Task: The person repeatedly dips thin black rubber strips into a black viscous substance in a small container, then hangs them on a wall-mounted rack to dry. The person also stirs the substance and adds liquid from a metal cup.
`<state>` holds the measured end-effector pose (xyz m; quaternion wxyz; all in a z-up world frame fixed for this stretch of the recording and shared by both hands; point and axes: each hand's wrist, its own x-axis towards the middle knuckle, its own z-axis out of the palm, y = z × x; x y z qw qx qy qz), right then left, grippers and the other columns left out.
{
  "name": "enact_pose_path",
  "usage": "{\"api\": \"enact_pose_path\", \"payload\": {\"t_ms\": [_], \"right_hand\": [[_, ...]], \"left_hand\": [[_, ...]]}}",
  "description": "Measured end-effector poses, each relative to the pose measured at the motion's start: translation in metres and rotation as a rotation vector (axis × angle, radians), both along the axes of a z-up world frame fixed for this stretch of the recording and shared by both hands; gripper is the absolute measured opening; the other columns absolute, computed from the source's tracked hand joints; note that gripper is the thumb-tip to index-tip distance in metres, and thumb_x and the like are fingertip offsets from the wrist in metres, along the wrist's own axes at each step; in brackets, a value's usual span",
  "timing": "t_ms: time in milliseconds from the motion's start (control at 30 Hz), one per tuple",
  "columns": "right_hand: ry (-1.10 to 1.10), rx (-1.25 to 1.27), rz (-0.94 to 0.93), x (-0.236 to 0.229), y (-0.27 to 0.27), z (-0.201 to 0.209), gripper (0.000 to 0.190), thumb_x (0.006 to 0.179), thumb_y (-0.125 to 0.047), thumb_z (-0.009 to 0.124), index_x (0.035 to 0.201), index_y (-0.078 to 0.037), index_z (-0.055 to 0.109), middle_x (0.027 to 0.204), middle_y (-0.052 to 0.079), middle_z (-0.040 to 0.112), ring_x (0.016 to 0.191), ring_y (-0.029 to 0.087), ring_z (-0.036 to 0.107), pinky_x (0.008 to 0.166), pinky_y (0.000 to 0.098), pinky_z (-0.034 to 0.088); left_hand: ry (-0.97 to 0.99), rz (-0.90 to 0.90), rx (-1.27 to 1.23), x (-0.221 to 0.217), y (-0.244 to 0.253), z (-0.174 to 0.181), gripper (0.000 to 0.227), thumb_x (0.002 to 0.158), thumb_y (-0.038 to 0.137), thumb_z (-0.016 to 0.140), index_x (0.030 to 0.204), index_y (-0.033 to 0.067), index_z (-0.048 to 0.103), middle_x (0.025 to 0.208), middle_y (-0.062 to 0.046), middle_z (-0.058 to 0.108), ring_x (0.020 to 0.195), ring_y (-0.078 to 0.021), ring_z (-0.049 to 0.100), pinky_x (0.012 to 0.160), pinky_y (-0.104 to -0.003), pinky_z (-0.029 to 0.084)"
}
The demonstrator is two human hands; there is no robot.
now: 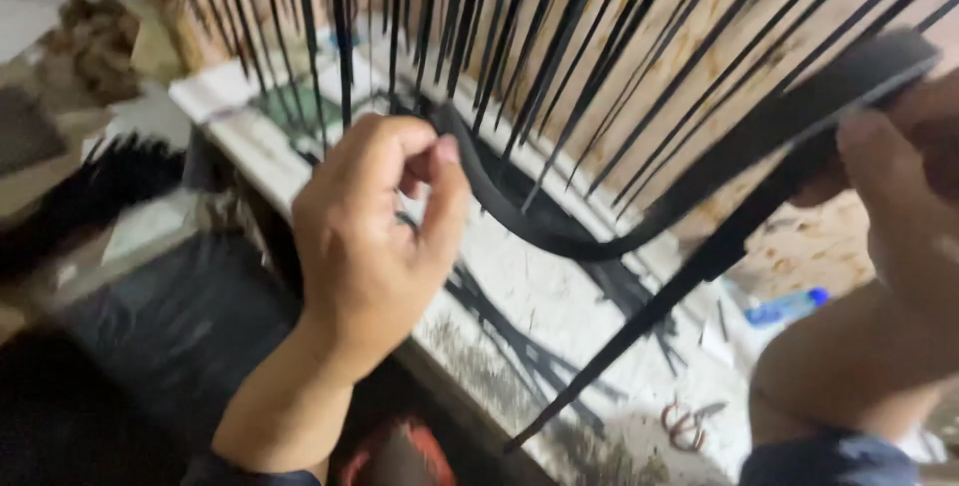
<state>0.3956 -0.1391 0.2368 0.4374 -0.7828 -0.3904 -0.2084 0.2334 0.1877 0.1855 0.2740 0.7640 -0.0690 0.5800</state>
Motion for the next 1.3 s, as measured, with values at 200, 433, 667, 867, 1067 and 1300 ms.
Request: {"api": "enact_pose_path", "payload": {"t_ms": [200, 433, 667, 867, 1067, 1300], "right_hand": [[0.02, 0.279, -0.358, -0.043, 0.063, 0.075, 0.018, 0.116, 0.017, 0.063, 0.119, 0.005, 0.05, 0.092, 0.02, 0.062, 0.078, 0.024, 0.069, 0.073, 0.0244, 0.052], [-0.107, 0.135, -0.365, -0.02, 0.059, 0.1, 0.011, 0.106, 0.005, 0.069, 0.106, 0.005, 0.058, 0.081, 0.016, 0.072, 0.071, 0.015, 0.071, 0.058, 0.021, 0.052], [-0.061, 0.315, -0.416, -0.032, 0.075, 0.097, 0.012, 0.094, 0.004, 0.075, 0.102, 0.006, 0.066, 0.071, 0.017, 0.071, 0.064, 0.024, 0.075, 0.064, 0.0325, 0.059], [-0.14, 0.228, -0.576, -0.019, 0.08, 0.046, 0.012, 0.088, -0.007, 0.082, 0.093, -0.006, 0.071, 0.065, 0.007, 0.072, 0.059, 0.02, 0.074, 0.06, 0.029, 0.056], [-0.148, 0.101, -0.663, -0.006, 0.086, -0.01, 0.012, 0.083, -0.013, 0.084, 0.088, -0.012, 0.073, 0.062, 0.006, 0.074, 0.058, 0.024, 0.076, 0.057, 0.033, 0.059], [-0.117, -0.204, -0.445, 0.008, 0.072, -0.046, 0.011, 0.097, -0.008, 0.066, 0.088, -0.008, 0.059, 0.071, 0.002, 0.068, 0.051, 0.01, 0.064, 0.039, 0.0226, 0.053]], "left_hand": [[0.014, -0.151, -0.015, 0.057, 0.033, 0.098, 0.009, 0.104, 0.001, 0.058, 0.096, -0.0024, 0.06, 0.079, -0.009, 0.057, 0.066, -0.0158, 0.051, 0.056, -0.026, 0.043], [0.062, -0.283, 0.041, 0.085, 0.041, 0.182, 0.008, 0.107, 0.005, 0.054, 0.104, -0.0011, 0.059, 0.086, -0.009, 0.056, 0.061, -0.0136, 0.05, 0.051, -0.025, 0.044], [-0.017, -0.392, -0.012, 0.116, 0.041, 0.228, 0.009, 0.106, 0.008, 0.059, 0.104, 0.0005, 0.063, 0.085, -0.011, 0.058, 0.075, -0.0313, 0.068, 0.061, -0.036, 0.059], [-0.014, -0.465, -0.02, 0.127, 0.035, 0.25, 0.009, 0.107, 0.011, 0.056, 0.104, 0.0037, 0.061, 0.089, -0.008, 0.054, 0.078, -0.0294, 0.068, 0.062, -0.038, 0.06], [-0.037, -0.504, -0.038, 0.155, 0.016, 0.251, 0.01, 0.108, 0.011, 0.055, 0.104, 0.0043, 0.06, 0.088, -0.008, 0.053, 0.079, -0.0298, 0.068, 0.062, -0.039, 0.06], [-0.068, -0.639, 0.019, 0.192, -0.017, 0.256, 0.004, 0.105, 0.0, 0.054, 0.106, -0.0022, 0.057, 0.093, -0.013, 0.059, 0.075, -0.0185, 0.056, 0.064, -0.027, 0.051]]}}
